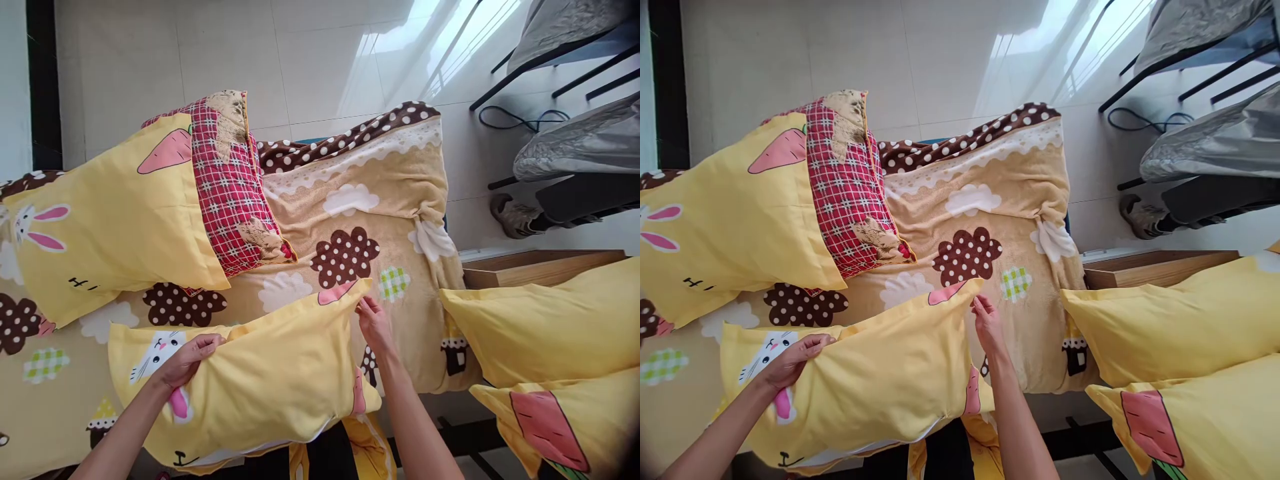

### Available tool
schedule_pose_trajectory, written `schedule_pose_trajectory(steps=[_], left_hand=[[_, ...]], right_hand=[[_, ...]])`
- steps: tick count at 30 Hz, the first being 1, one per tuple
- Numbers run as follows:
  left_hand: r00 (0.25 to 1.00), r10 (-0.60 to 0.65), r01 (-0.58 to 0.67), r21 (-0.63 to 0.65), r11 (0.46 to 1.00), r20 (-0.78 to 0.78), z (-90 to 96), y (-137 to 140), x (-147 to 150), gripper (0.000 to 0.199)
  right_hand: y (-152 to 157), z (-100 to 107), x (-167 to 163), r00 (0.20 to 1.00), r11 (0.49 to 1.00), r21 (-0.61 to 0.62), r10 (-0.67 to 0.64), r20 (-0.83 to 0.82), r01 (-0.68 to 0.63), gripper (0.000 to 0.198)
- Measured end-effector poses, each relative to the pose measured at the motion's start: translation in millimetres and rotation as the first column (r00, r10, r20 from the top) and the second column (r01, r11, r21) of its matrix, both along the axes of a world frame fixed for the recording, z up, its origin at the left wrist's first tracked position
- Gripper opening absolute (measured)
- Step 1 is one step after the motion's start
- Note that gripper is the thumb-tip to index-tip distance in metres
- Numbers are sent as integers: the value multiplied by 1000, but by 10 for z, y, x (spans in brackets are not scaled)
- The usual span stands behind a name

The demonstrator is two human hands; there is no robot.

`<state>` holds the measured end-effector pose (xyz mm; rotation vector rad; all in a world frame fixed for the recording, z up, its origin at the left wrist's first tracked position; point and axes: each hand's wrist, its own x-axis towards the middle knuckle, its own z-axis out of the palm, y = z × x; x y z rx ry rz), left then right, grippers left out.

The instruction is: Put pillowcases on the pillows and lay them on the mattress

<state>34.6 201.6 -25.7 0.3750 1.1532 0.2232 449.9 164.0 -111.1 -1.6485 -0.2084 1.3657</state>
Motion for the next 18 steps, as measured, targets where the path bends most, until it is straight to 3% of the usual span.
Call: schedule_pose_trajectory(steps=[5,11,15,18], left_hand=[[985,169,-170,-104,980,-23,-82,-122,-23,42],[970,242,-242,-130,961,-21,-99,-184,-1,40],[972,235,-234,-125,964,-8,-61,-221,-39,41],[976,215,-217,-59,974,-34,-34,-246,-77,42]], right_hand=[[-192,115,-39,989,1000,1,-18,145,18,32],[-205,348,-455,927,939,-26,343,149,-343,43],[-114,412,-718,881,893,67,424,210,-446,36],[-94,479,-808,796,874,45,418,438,-484,30]])
